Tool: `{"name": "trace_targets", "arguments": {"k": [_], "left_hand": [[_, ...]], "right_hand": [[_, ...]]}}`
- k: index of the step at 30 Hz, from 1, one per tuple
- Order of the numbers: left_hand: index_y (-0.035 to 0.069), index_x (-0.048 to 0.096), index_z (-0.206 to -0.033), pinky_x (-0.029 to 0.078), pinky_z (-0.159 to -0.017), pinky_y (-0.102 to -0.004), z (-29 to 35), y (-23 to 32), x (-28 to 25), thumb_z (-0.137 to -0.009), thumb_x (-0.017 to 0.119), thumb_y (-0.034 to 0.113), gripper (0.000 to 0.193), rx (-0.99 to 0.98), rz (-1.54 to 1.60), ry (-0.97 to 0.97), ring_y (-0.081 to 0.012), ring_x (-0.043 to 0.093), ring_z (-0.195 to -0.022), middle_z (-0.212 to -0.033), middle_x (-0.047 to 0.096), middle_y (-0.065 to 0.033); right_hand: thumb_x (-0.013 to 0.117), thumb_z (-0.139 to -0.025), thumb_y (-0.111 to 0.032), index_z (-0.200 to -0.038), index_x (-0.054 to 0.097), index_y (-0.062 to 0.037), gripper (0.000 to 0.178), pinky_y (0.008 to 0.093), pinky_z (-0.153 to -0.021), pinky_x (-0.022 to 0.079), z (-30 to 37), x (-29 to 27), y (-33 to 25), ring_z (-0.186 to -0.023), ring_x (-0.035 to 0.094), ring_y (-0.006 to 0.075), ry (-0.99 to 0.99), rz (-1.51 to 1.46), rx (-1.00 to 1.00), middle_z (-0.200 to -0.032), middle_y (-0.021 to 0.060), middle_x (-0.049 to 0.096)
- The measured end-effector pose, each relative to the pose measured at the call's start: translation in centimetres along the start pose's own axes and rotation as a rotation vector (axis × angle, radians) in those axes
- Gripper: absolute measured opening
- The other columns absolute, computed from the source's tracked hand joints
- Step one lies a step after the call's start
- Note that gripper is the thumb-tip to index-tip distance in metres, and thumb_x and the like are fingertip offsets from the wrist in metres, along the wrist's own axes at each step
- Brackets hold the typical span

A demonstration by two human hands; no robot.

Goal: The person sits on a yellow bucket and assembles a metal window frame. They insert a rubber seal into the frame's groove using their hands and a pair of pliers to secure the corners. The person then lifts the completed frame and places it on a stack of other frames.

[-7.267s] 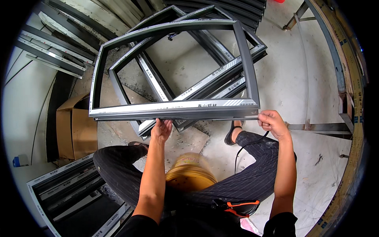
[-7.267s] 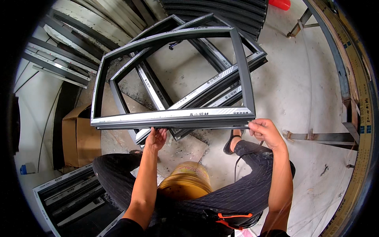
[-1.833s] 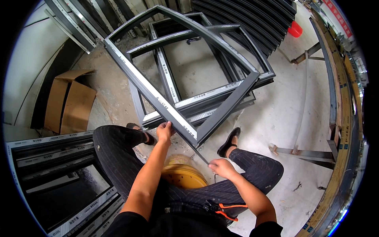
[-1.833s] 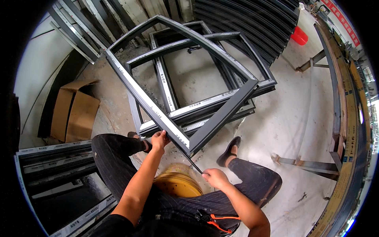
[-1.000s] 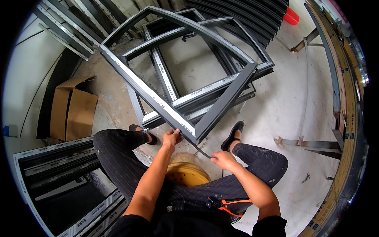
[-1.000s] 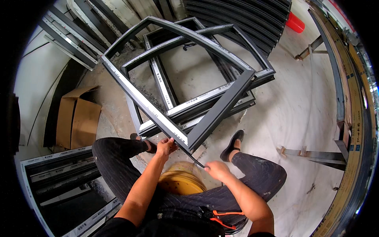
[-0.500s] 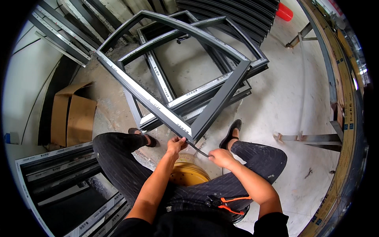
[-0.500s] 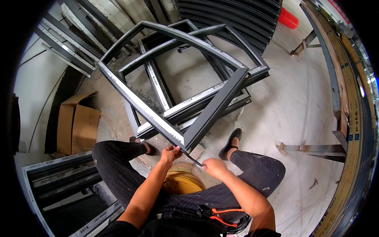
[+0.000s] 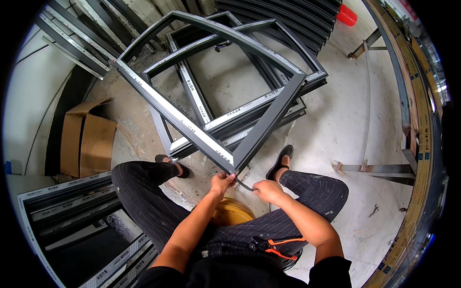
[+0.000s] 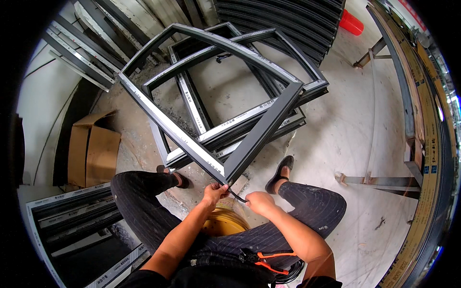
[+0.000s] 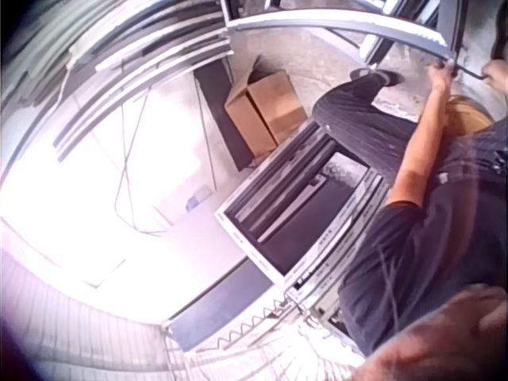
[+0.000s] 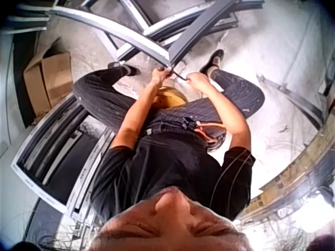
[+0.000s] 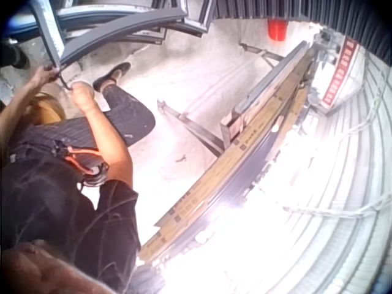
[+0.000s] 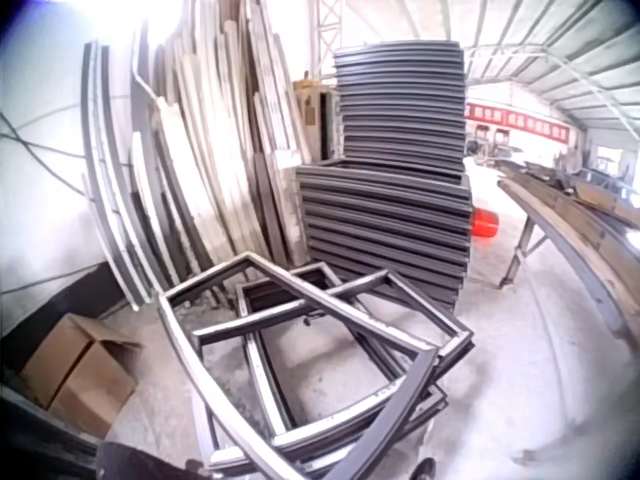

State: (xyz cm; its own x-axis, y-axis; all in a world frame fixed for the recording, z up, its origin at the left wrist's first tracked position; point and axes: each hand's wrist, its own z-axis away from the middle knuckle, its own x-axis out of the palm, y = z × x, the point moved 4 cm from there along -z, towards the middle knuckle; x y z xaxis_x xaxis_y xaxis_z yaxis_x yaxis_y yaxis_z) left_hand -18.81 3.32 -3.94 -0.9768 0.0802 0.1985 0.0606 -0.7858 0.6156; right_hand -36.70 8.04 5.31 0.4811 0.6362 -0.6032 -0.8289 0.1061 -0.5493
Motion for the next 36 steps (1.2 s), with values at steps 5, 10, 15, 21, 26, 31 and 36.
{"name": "trace_targets", "arguments": {"k": [5, 10, 15, 21, 26, 31, 36], "left_hand": [[0.001, 0.057, -0.084, 0.054, -0.072, -0.0328, -0.4, -0.1, -0.7, -0.087, 0.059, 0.023, 0.023, -0.015, 0.013, -0.008, -0.0180, 0.060, -0.072, -0.079, 0.060, -0.0064], [0.000, 0.054, -0.092, 0.054, -0.073, -0.0349, -1.5, 2.0, -2.7, -0.092, 0.049, 0.039, 0.039, 0.048, 0.268, 0.099, -0.0189, 0.059, -0.076, -0.086, 0.059, -0.0083], [0.008, 0.053, -0.100, 0.052, -0.068, -0.0324, -2.1, 3.9, -3.4, -0.091, 0.045, 0.044, 0.038, 0.076, 0.263, 0.144, -0.0162, 0.059, -0.072, -0.082, 0.060, -0.0031], [0.008, 0.049, -0.111, 0.050, -0.065, -0.0342, -2.5, 3.8, -2.6, -0.094, 0.040, 0.040, 0.037, 0.018, 0.331, 0.204, -0.0177, 0.060, -0.075, -0.093, 0.060, -0.0038], [0.001, 0.050, -0.112, 0.054, -0.064, -0.0364, -2.6, 2.1, -4.6, -0.095, 0.042, 0.033, 0.036, 0.136, 0.429, 0.446, -0.0223, 0.061, -0.077, -0.094, 0.059, -0.0086], [-0.002, 0.059, -0.095, 0.047, -0.056, -0.0317, -2.7, 0.5, -8.9, -0.094, 0.044, 0.028, 0.033, 0.197, 0.128, 0.554, -0.0178, 0.057, -0.067, -0.080, 0.061, -0.0084], [-0.005, 0.061, -0.091, 0.044, -0.063, -0.0322, -3.7, 1.2, -11.1, -0.094, 0.045, 0.027, 0.036, 0.239, -0.025, 0.517, -0.0166, 0.055, -0.066, -0.078, 0.062, -0.0100]], "right_hand": [[0.056, -0.081, -0.022, -0.088, 0.063, -0.0046, 0.021, 0.0433, -0.072, 0.045, -0.4, -0.3, -0.4, -0.083, 0.058, 0.0350, -0.009, -0.010, 0.004, -0.082, 0.0184, 0.062], [0.057, -0.081, -0.021, -0.085, 0.063, -0.0049, 0.018, 0.0422, -0.070, 0.047, -0.7, -6.3, -2.3, -0.079, 0.058, 0.0331, 0.232, 0.157, -0.068, -0.082, 0.0144, 0.059], [0.064, -0.074, -0.018, -0.070, 0.060, -0.0066, 0.013, 0.0378, -0.076, 0.044, -5.0, -16.9, -5.2, -0.084, 0.054, 0.0258, 0.825, 0.319, -0.263, -0.077, 0.0083, 0.055], [0.056, -0.080, -0.037, -0.061, 0.066, -0.0050, 0.039, 0.0350, -0.080, 0.040, -12.1, -16.4, -1.2, -0.074, 0.057, 0.0251, 0.592, 0.489, -0.220, -0.066, 0.0085, 0.062], [0.057, -0.080, -0.035, -0.058, 0.065, -0.0049, 0.039, 0.0356, -0.078, 0.040, -10.4, -13.7, -2.7, -0.071, 0.058, 0.0257, 0.658, 0.422, -0.262, -0.062, 0.0095, 0.061], [0.053, -0.083, -0.034, -0.058, 0.063, -0.0063, 0.039, 0.0363, -0.077, 0.039, -8.1, -10.2, -3.9, -0.071, 0.056, 0.0257, 0.694, 0.385, -0.231, -0.063, 0.0091, 0.060], [0.052, -0.084, -0.033, -0.062, 0.064, -0.0065, 0.036, 0.0367, -0.075, 0.039, -6.2, -7.9, -4.8, -0.070, 0.056, 0.0262, 0.685, 0.379, -0.153, -0.064, 0.0095, 0.060]]}}
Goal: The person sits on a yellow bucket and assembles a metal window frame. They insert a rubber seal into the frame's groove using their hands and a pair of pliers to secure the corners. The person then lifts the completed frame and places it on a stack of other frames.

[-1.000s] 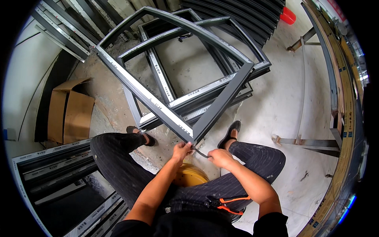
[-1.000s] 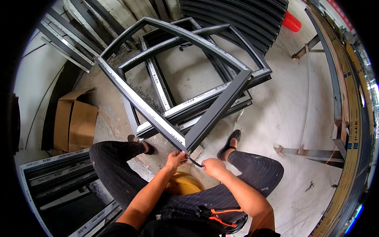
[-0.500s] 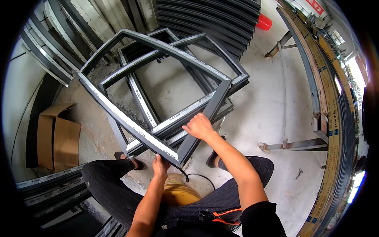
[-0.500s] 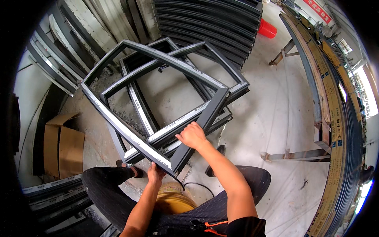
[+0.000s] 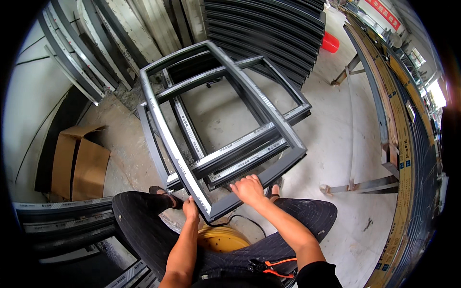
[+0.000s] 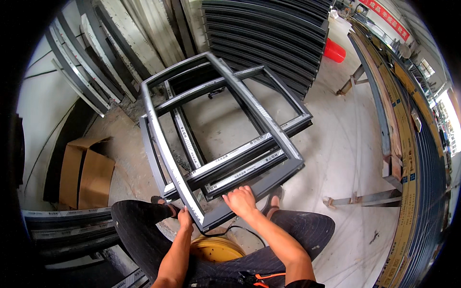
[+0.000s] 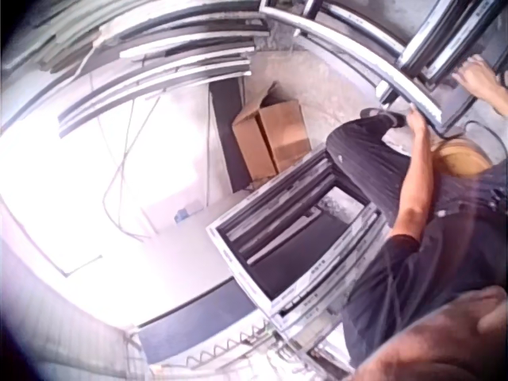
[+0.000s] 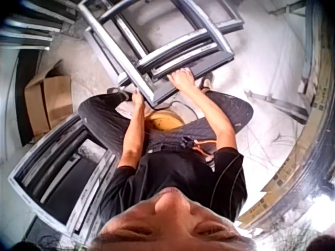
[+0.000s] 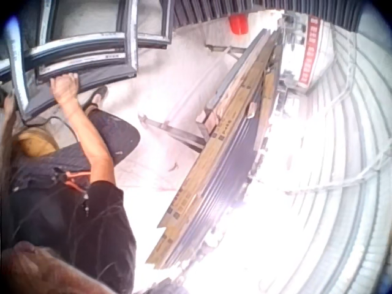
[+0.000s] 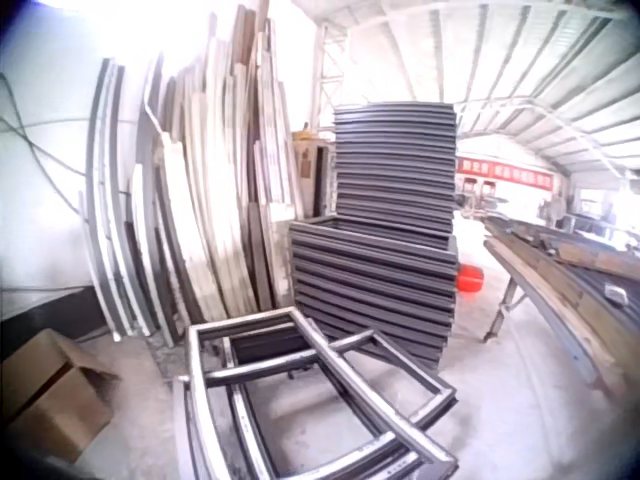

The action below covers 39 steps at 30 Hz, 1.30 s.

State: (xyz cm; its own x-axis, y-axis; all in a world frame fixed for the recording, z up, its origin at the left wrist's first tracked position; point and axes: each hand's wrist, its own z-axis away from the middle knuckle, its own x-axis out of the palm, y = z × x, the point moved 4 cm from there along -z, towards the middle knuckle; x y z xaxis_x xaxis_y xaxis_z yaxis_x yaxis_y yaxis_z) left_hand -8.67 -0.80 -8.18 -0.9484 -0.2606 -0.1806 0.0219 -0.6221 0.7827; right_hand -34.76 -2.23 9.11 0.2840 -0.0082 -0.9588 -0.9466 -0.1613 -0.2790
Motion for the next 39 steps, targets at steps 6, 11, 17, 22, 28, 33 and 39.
{"name": "trace_targets", "arguments": {"k": [6, 11, 17, 22, 28, 33, 39], "left_hand": [[-0.006, 0.059, -0.094, 0.043, -0.072, -0.0358, -4.1, 2.7, -0.6, -0.091, 0.047, 0.033, 0.041, 0.148, -0.225, -0.019, -0.0258, 0.056, -0.075, -0.086, 0.063, -0.0179], [-0.006, 0.061, -0.094, 0.043, -0.072, -0.0345, -6.1, 5.5, -0.3, -0.090, 0.049, 0.035, 0.042, 0.097, -0.176, -0.131, -0.0213, 0.056, -0.076, -0.086, 0.063, -0.0126], [-0.005, 0.062, -0.089, 0.042, -0.060, -0.0300, -3.3, 1.3, -1.5, -0.090, 0.052, 0.034, 0.040, 0.109, -0.080, -0.117, -0.0146, 0.051, -0.064, -0.073, 0.059, -0.0062], [-0.008, 0.055, -0.098, 0.048, -0.050, -0.0306, 1.6, 0.3, -2.9, -0.092, 0.049, 0.035, 0.043, -0.165, 0.162, -0.288, -0.0212, 0.060, -0.055, -0.075, 0.061, -0.0116], [0.005, 0.050, -0.106, 0.049, -0.073, -0.0329, 5.8, 3.0, -5.2, -0.094, 0.044, 0.031, 0.029, -0.374, 0.024, -0.433, -0.0195, 0.064, -0.083, -0.090, 0.065, -0.0067], [0.013, 0.056, -0.099, 0.037, -0.080, -0.0342, 5.4, 2.0, -6.6, -0.093, 0.046, 0.028, 0.019, -0.420, -0.002, -0.486, -0.0110, 0.061, -0.083, -0.086, 0.065, 0.0017], [0.010, 0.061, -0.092, 0.042, -0.070, -0.0288, 5.5, 1.8, -6.2, -0.091, 0.052, 0.025, 0.018, -0.355, 0.033, -0.426, -0.0104, 0.060, -0.072, -0.079, 0.064, 0.0013]], "right_hand": [[0.048, -0.087, -0.035, -0.067, 0.065, -0.0080, 0.037, 0.0398, -0.074, 0.039, 0.1, 0.6, -1.8, -0.074, 0.057, 0.0270, -0.019, 0.003, 0.095, -0.069, 0.0093, 0.061], [0.047, -0.088, -0.036, -0.073, 0.064, -0.0073, 0.037, 0.0422, -0.075, 0.039, -0.5, 1.0, -2.3, -0.077, 0.057, 0.0285, -0.025, -0.015, 0.115, -0.074, 0.0111, 0.062], [0.057, -0.082, -0.034, -0.081, 0.061, -0.0058, 0.029, 0.0429, -0.076, 0.042, 2.5, -3.9, -4.1, -0.077, 0.057, 0.0299, 0.094, -0.029, 0.009, -0.076, 0.0141, 0.058], [0.061, -0.079, -0.042, -0.086, 0.060, -0.0061, 0.036, 0.0407, -0.066, 0.048, 10.8, -9.8, -8.1, -0.072, 0.058, 0.0325, -0.792, -0.412, 0.039, -0.075, 0.0120, 0.058], [0.068, -0.071, -0.037, -0.090, 0.059, -0.0086, 0.035, 0.0380, -0.079, 0.043, 17.6, -11.9, -11.6, -0.091, 0.054, 0.0271, -0.741, -0.190, -0.140, -0.089, 0.0087, 0.055], [0.068, -0.069, -0.031, -0.088, 0.059, -0.0079, 0.031, 0.0402, -0.074, 0.044, 17.7, -11.6, -13.0, -0.088, 0.055, 0.0269, -0.695, -0.037, -0.164, -0.085, 0.0095, 0.056], [0.067, -0.072, -0.024, -0.097, 0.060, -0.0049, 0.033, 0.0341, -0.069, 0.048, 14.4, -13.2, -11.9, -0.078, 0.057, 0.0252, -0.660, -0.453, -0.026, -0.081, 0.0101, 0.057]]}}
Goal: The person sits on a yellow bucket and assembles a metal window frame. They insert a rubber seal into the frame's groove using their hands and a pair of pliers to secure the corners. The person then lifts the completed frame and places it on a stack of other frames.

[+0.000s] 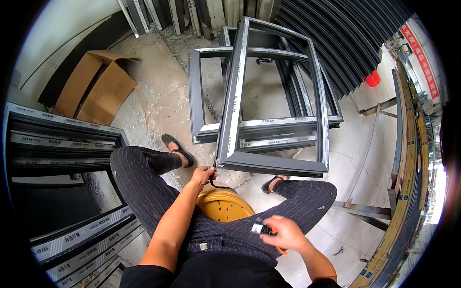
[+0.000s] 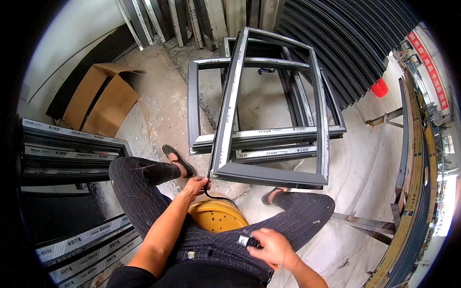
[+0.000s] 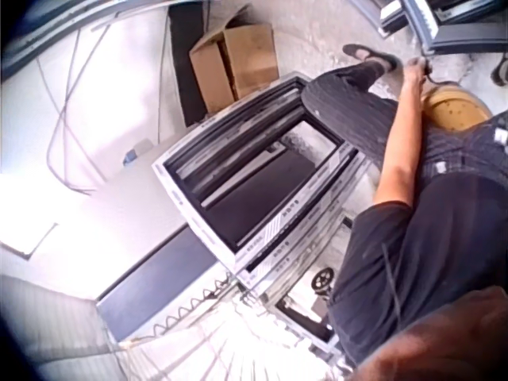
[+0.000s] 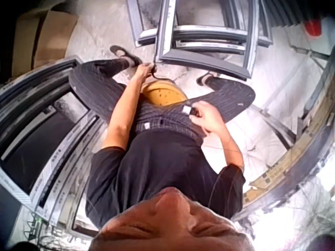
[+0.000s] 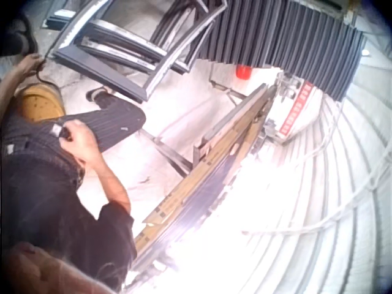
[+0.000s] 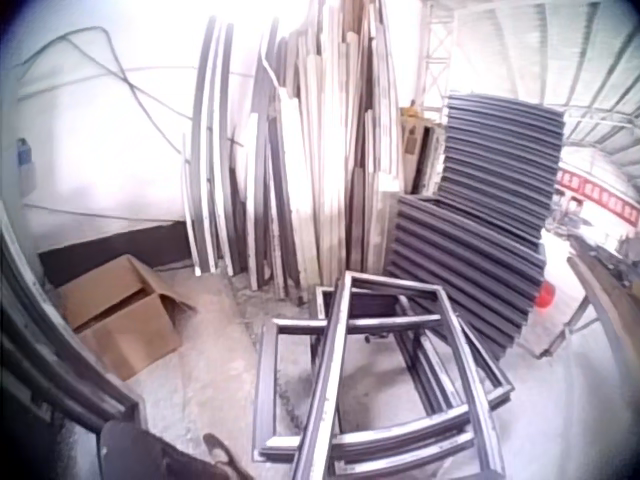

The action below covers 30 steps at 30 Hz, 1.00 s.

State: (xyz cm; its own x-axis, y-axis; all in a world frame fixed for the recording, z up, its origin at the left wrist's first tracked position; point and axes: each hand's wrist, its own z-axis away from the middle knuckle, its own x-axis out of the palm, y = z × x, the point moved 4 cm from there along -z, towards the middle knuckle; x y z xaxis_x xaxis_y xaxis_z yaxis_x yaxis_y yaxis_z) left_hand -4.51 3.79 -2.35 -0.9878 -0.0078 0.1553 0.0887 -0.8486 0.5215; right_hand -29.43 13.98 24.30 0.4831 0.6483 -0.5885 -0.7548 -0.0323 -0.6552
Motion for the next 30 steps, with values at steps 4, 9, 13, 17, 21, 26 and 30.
{"name": "trace_targets", "arguments": {"k": [4, 9, 13, 17, 21, 26, 30], "left_hand": [[0.006, 0.063, -0.087, 0.046, -0.063, -0.0256, -0.3, -0.3, -0.2, -0.088, 0.057, 0.019, 0.014, -0.008, 0.084, 0.075, -0.0114, 0.059, -0.067, -0.077, 0.064, -0.0014], [0.013, 0.063, -0.091, 0.043, -0.071, -0.0264, -0.4, -0.5, -0.1, -0.089, 0.056, 0.024, 0.013, -0.043, 0.040, 0.041, -0.0089, 0.059, -0.074, -0.082, 0.063, 0.0034], [0.014, 0.063, -0.091, 0.042, -0.070, -0.0264, 0.2, -0.3, 0.2, -0.089, 0.054, 0.026, 0.015, -0.065, 0.075, 0.000, -0.0078, 0.058, -0.077, -0.083, 0.063, 0.0040], [0.007, 0.064, -0.088, 0.041, -0.061, -0.0240, -0.1, -0.6, -0.2, -0.086, 0.055, 0.020, 0.016, -0.019, 0.150, 0.042, -0.0096, 0.058, -0.066, -0.077, 0.064, -0.0010], [0.000, 0.063, -0.086, 0.046, -0.059, -0.0231, -1.0, -0.8, -0.2, -0.083, 0.057, 0.013, 0.015, 0.060, 0.195, 0.060, -0.0122, 0.057, -0.062, -0.074, 0.063, -0.0054], [0.000, 0.064, -0.082, 0.045, -0.060, -0.0243, -2.7, -1.7, -0.3, -0.083, 0.058, 0.015, 0.017, 0.162, 0.156, 0.035, -0.0117, 0.056, -0.062, -0.071, 0.062, -0.0048], [0.001, 0.064, -0.077, 0.044, -0.059, -0.0264, -3.2, -1.7, -0.8, -0.081, 0.057, 0.020, 0.022, 0.214, -0.015, 0.063, -0.0120, 0.054, -0.061, -0.067, 0.061, -0.0050]], "right_hand": [[0.066, -0.078, -0.022, -0.106, 0.057, 0.0000, 0.037, 0.0312, -0.067, 0.049, -2.2, -2.9, 1.7, -0.080, 0.058, 0.0182, -0.002, -1.015, 0.190, -0.088, 0.0078, 0.059], [0.059, -0.082, -0.025, -0.128, 0.042, -0.0084, 0.051, 0.0513, -0.090, 0.043, -7.8, -1.5, -0.2, -0.091, 0.058, 0.0288, 0.080, -1.772, 0.129, -0.094, 0.0180, 0.058], [0.058, -0.085, -0.018, -0.128, 0.041, -0.0033, 0.048, 0.0411, -0.085, 0.046, -11.1, 1.8, 1.6, -0.088, 0.060, 0.0239, -0.258, -1.334, 0.309, -0.090, 0.0138, 0.060], [0.060, -0.080, -0.020, -0.119, 0.051, -0.0042, 0.043, 0.0339, -0.077, 0.047, -16.4, 2.4, 2.0, -0.085, 0.061, 0.0281, -0.165, -0.121, 0.059, -0.093, 0.0153, 0.062], [0.063, -0.076, -0.025, -0.113, 0.053, 0.0001, 0.045, 0.0366, -0.078, 0.046, -20.4, 5.4, 4.6, -0.090, 0.059, 0.0327, -0.132, 0.098, 0.034, -0.095, 0.0193, 0.061], [0.064, -0.075, -0.025, -0.100, 0.058, 0.0013, 0.036, 0.0352, -0.071, 0.047, -23.4, 8.0, 7.8, -0.080, 0.062, 0.0290, -0.127, 0.167, 0.066, -0.086, 0.0163, 0.064], [0.064, -0.077, -0.022, -0.089, 0.059, 0.0002, 0.026, 0.0262, -0.057, 0.045, -24.1, 8.8, 8.7, -0.062, 0.056, 0.0110, -0.280, -0.184, 0.244, -0.068, 0.0048, 0.060]]}}
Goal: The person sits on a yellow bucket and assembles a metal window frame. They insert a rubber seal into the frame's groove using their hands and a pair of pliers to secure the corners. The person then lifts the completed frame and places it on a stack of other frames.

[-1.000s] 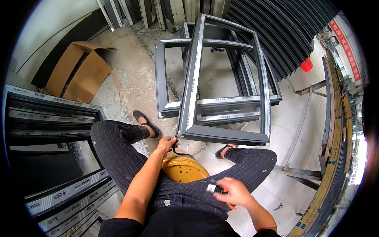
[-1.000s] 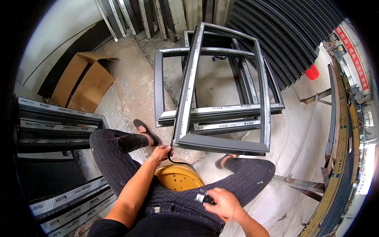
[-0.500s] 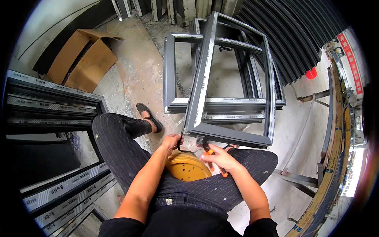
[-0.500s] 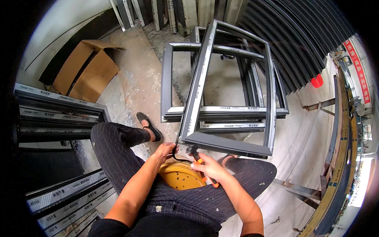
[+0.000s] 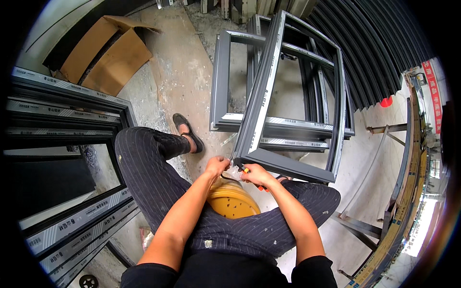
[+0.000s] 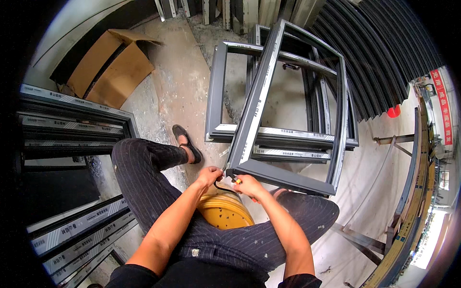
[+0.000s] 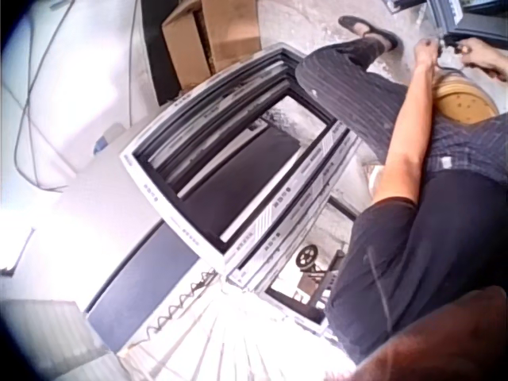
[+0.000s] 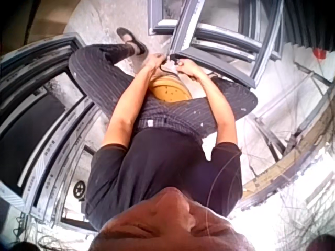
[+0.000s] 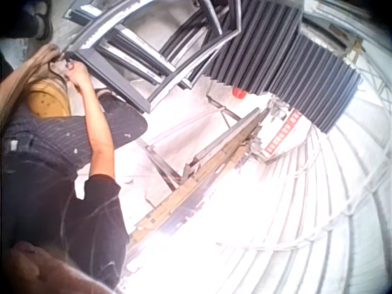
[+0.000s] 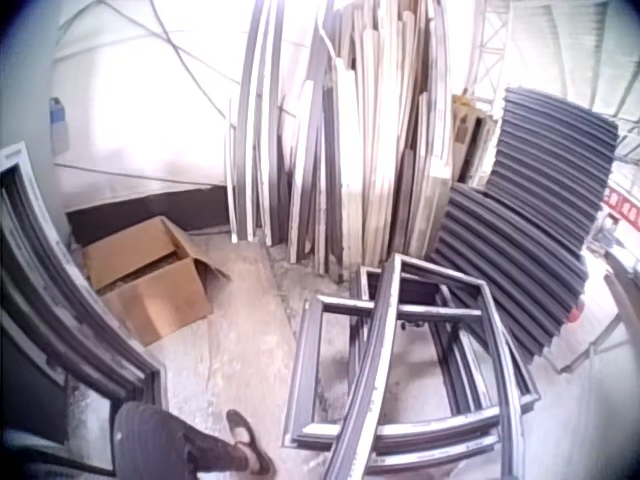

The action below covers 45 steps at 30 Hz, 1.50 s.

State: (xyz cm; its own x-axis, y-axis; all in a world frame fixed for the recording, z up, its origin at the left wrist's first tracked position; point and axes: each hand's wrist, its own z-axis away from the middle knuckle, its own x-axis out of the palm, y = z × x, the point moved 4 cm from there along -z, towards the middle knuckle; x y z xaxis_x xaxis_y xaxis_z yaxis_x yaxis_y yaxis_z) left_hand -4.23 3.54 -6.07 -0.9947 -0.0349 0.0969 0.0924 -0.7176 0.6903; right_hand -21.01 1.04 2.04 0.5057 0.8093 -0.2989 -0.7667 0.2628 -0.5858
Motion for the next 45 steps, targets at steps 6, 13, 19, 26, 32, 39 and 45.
{"name": "trace_targets", "arguments": {"k": [6, 13, 19, 26, 32, 39, 45], "left_hand": [[0.002, 0.065, -0.074, 0.044, -0.058, -0.0281, 1.8, 3.8, -0.6, -0.078, 0.057, 0.026, 0.025, 0.107, -0.386, 0.029, -0.0133, 0.054, -0.059, -0.064, 0.060, -0.0052], [0.003, 0.066, -0.079, 0.045, -0.061, -0.0295, 1.7, 4.6, -1.2, -0.079, 0.056, 0.027, 0.027, 0.166, -0.491, -0.004, -0.0163, 0.057, -0.061, -0.065, 0.061, -0.0073], [0.006, 0.065, -0.089, 0.046, -0.070, -0.0395, 2.6, 6.1, -0.9, -0.080, 0.055, 0.029, 0.027, 0.307, -0.785, 0.076, -0.0324, 0.061, -0.077, -0.079, 0.064, -0.0158], [0.010, 0.065, -0.092, 0.046, -0.073, -0.0415, 3.3, 6.8, -1.1, -0.082, 0.055, 0.029, 0.024, 0.305, -0.859, 0.094, -0.0345, 0.060, -0.083, -0.084, 0.063, -0.0167], [0.012, 0.066, -0.092, 0.047, -0.074, -0.0416, 3.5, 7.1, -0.8, -0.082, 0.056, 0.029, 0.022, 0.293, -0.925, 0.123, -0.0331, 0.060, -0.085, -0.086, 0.064, -0.0144], [0.013, 0.067, -0.092, 0.047, -0.074, -0.0414, 3.1, 6.6, -1.0, -0.082, 0.056, 0.028, 0.021, 0.277, -0.910, 0.115, -0.0325, 0.060, -0.085, -0.087, 0.064, -0.0142], [0.010, 0.067, -0.089, 0.048, -0.070, -0.0375, 2.4, 5.3, -0.1, -0.081, 0.056, 0.028, 0.022, 0.261, -0.863, 0.142, -0.0286, 0.062, -0.077, -0.081, 0.065, -0.0128]], "right_hand": [[0.061, -0.077, -0.023, -0.092, 0.058, -0.0017, 0.026, 0.0292, -0.041, 0.039, -1.6, 0.8, 2.5, -0.048, 0.050, 0.0137, -0.047, -0.120, 0.000, -0.064, 0.0036, 0.056], [0.060, -0.078, -0.023, -0.091, 0.058, -0.0023, 0.025, 0.0293, -0.033, 0.034, -1.4, 0.6, 1.1, -0.042, 0.046, 0.0132, -0.033, -0.130, -0.032, -0.061, 0.0033, 0.053], [0.063, -0.078, -0.022, -0.091, 0.059, -0.0011, 0.026, 0.0251, -0.049, 0.043, -1.3, 0.6, 0.5, -0.054, 0.051, 0.0126, -0.012, -0.098, -0.061, -0.064, 0.0041, 0.055], [0.064, -0.078, -0.017, -0.090, 0.060, 0.0001, 0.021, 0.0242, -0.054, 0.045, -0.8, 0.8, -0.7, -0.059, 0.052, 0.0094, -0.030, -0.265, 0.017, -0.069, 0.0027, 0.057], [0.064, -0.078, -0.017, -0.091, 0.061, -0.0003, 0.021, 0.0240, -0.052, 0.045, -1.1, 0.9, -0.3, -0.060, 0.053, 0.0089, -0.023, -0.277, 0.021, -0.069, 0.0022, 0.056], [0.064, -0.080, -0.024, -0.089, 0.061, -0.0022, 0.023, 0.0267, -0.051, 0.045, -0.7, 0.8, -1.6, -0.056, 0.054, 0.0124, 0.051, -0.009, 0.093, -0.068, 0.0046, 0.058], [0.059, -0.077, -0.034, -0.088, 0.063, -0.0069, 0.029, 0.0435, -0.070, 0.047, 4.6, -1.7, -5.3, -0.080, 0.061, 0.0350, 0.239, 0.583, 0.028, -0.080, 0.0144, 0.064]]}}
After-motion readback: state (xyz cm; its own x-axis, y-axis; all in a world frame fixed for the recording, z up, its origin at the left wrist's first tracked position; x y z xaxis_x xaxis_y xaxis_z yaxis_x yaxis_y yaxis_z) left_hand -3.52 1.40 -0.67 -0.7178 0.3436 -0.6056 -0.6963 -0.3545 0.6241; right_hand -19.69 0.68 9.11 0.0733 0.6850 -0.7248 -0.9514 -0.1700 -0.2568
